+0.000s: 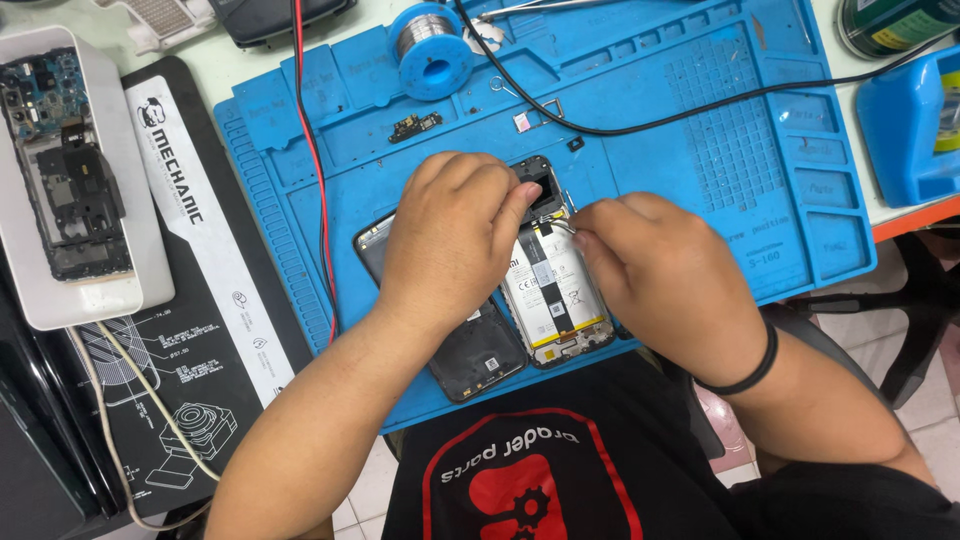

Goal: The person works on a disassembled smartphone on a blue mat, using tweezers and a screwdriver to adjust internal components and ribbon cables. They also use multimeter probes to test connections on the motherboard and battery area.

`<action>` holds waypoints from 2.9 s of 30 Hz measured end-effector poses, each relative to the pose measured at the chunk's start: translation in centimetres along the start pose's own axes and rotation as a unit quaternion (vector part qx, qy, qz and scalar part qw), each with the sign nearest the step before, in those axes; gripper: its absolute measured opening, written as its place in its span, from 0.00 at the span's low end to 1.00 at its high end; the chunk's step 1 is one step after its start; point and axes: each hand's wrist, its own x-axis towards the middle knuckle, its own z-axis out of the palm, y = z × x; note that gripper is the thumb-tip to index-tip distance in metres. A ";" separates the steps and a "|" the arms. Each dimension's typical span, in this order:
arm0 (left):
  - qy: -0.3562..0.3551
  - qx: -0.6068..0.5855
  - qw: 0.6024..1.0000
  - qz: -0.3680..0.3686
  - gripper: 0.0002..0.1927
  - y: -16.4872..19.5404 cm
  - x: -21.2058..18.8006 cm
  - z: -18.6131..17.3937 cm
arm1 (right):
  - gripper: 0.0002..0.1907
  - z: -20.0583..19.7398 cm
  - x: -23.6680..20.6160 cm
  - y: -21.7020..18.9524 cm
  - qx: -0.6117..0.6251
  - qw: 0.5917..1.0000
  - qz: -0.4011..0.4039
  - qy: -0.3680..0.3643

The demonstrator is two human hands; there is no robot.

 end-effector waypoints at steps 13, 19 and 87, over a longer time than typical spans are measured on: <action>-0.004 -0.023 1.000 -0.008 0.09 -0.3 -0.2 0.1 | 0.08 0.8 -2.1 -0.3 0.002 0.997 0.029 0.068; 0.014 -0.001 1.000 0.028 0.08 0.7 -1.1 -0.7 | 0.07 0.1 -1.1 1.4 0.033 0.994 0.057 0.084; -0.094 -0.009 0.987 -0.130 0.39 0.8 0.4 -4.3 | 0.15 0.9 3.6 1.2 -0.036 0.987 -0.156 -0.027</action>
